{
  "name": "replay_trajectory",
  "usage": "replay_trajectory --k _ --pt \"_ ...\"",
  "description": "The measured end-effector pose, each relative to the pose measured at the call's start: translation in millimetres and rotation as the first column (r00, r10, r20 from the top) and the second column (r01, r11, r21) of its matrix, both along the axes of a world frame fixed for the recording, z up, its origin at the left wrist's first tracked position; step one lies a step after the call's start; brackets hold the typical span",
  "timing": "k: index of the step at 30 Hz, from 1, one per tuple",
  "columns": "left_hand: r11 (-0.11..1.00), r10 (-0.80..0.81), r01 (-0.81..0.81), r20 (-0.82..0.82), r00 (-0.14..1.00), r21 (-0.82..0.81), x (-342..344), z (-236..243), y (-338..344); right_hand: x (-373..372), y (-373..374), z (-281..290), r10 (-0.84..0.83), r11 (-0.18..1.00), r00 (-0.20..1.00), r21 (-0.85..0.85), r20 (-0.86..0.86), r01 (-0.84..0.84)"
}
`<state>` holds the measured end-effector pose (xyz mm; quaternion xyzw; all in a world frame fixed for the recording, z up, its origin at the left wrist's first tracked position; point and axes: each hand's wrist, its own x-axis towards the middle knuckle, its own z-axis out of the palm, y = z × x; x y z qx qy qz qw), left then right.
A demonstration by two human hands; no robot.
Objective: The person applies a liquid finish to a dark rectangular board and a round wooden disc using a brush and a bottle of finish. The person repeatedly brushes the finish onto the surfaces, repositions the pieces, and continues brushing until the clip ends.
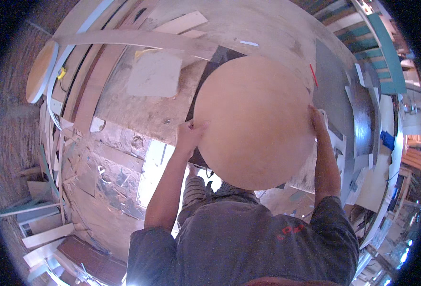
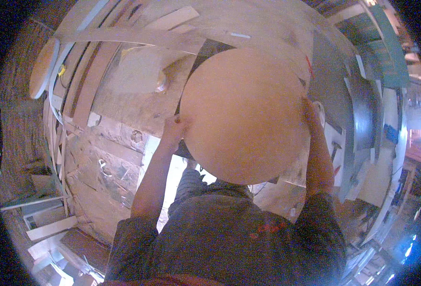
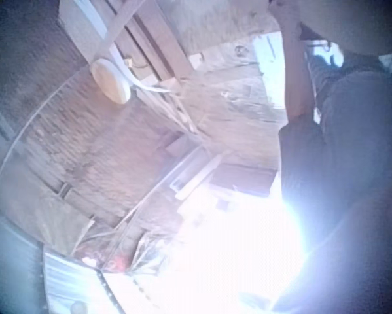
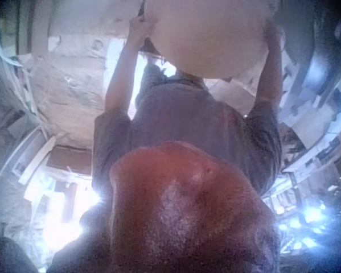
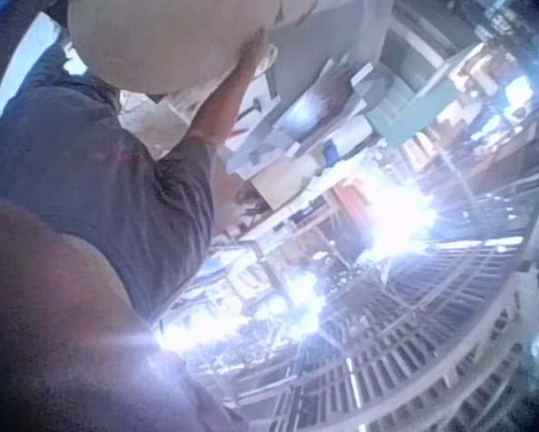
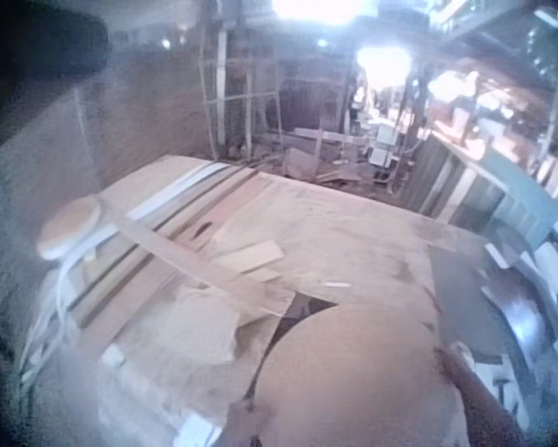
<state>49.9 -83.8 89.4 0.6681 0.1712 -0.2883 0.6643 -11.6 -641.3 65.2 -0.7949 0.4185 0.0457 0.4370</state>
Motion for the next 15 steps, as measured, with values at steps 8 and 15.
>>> replay_trajectory --k 8,15 --pt "0.997 0.071 -0.071 -0.001 0.997 0.008 5.4 -7.2 9.0 10.1 1.0 -7.1 -0.056 0.997 0.997 0.05 0.051 0.054" --pt "0.995 0.085 -0.083 0.053 0.995 -0.048 14.1 -40.6 13.8 16.8 21.2 -12.8 -0.107 0.991 0.987 0.097 0.117 0.096"
